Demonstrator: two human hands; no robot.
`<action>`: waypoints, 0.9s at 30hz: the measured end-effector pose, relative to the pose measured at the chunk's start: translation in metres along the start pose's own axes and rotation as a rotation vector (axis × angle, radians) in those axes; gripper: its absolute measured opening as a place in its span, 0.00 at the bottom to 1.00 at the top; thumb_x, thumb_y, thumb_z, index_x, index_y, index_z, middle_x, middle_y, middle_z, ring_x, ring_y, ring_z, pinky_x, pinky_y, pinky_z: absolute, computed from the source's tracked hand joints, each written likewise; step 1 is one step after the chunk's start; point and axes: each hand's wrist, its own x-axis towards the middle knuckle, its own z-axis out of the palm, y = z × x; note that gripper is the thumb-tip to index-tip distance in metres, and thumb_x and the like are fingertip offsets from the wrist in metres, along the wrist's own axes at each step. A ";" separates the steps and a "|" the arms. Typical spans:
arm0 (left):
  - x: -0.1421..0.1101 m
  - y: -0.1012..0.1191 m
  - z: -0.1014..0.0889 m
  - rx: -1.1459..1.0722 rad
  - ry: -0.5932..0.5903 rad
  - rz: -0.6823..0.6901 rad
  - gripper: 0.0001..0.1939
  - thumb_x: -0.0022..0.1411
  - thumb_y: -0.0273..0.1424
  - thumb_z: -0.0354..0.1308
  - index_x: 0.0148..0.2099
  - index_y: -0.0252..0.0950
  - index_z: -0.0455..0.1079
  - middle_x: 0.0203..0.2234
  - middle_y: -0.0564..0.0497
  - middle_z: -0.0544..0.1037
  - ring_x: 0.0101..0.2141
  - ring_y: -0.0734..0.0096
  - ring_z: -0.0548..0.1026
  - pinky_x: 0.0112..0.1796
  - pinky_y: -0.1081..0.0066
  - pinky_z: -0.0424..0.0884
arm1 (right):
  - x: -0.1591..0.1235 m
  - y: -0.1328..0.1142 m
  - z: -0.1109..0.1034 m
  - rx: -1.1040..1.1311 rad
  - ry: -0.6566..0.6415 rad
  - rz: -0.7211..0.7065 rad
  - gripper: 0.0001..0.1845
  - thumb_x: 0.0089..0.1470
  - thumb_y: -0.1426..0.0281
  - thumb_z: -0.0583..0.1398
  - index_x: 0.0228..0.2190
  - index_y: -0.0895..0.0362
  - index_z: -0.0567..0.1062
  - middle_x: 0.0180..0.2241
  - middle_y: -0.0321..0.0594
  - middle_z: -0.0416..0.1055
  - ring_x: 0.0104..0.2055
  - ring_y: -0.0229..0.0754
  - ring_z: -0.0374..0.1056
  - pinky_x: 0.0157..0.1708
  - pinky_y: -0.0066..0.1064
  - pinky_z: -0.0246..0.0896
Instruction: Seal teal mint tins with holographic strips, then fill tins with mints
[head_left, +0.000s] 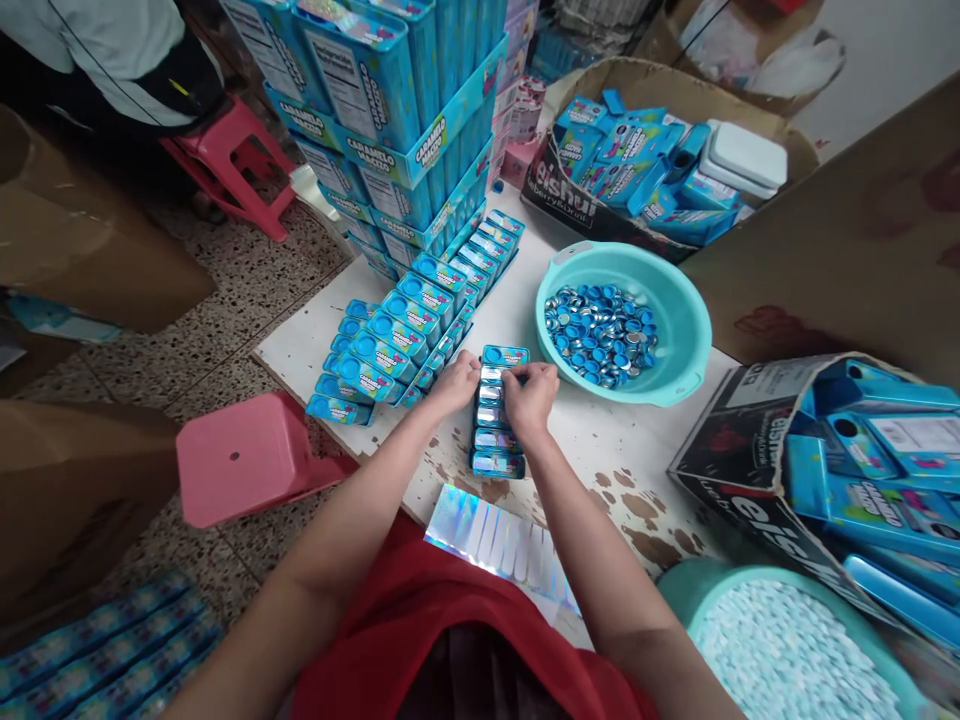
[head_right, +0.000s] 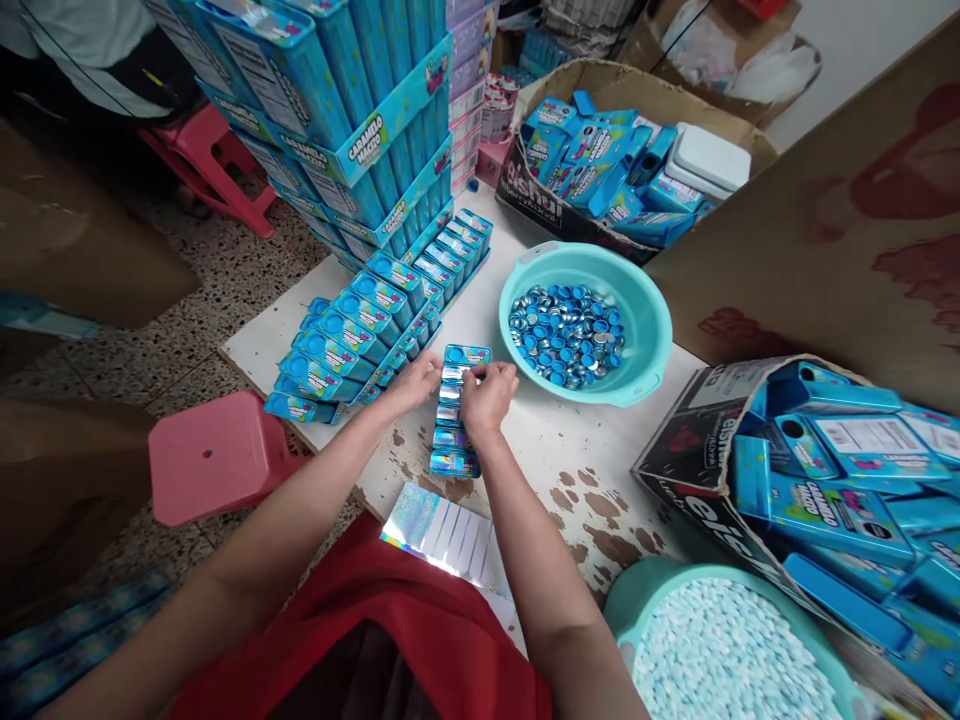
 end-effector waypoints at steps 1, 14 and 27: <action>-0.001 -0.003 0.003 -0.016 0.010 -0.044 0.11 0.61 0.27 0.48 0.46 0.36 0.65 0.30 0.50 0.75 0.35 0.66 0.73 0.39 0.67 0.66 | 0.000 0.002 0.000 0.005 0.015 0.012 0.06 0.42 0.71 0.61 0.27 0.55 0.69 0.36 0.43 0.62 0.43 0.48 0.59 0.47 0.40 0.55; -0.001 -0.001 0.038 -0.773 0.153 -0.230 0.21 0.49 0.29 0.65 0.46 0.31 0.68 0.26 0.51 0.74 0.30 0.69 0.74 0.31 0.73 0.68 | 0.002 0.019 0.012 0.097 -0.001 0.182 0.34 0.32 0.63 0.68 0.41 0.58 0.64 0.42 0.44 0.63 0.44 0.47 0.61 0.48 0.40 0.56; -0.113 -0.059 0.047 -0.149 -0.006 -0.035 0.12 0.57 0.39 0.55 0.38 0.37 0.72 0.35 0.49 0.78 0.40 0.64 0.74 0.44 0.68 0.67 | -0.116 0.015 -0.074 0.120 -0.162 -0.197 0.07 0.56 0.65 0.57 0.35 0.55 0.70 0.32 0.37 0.67 0.33 0.40 0.63 0.36 0.33 0.62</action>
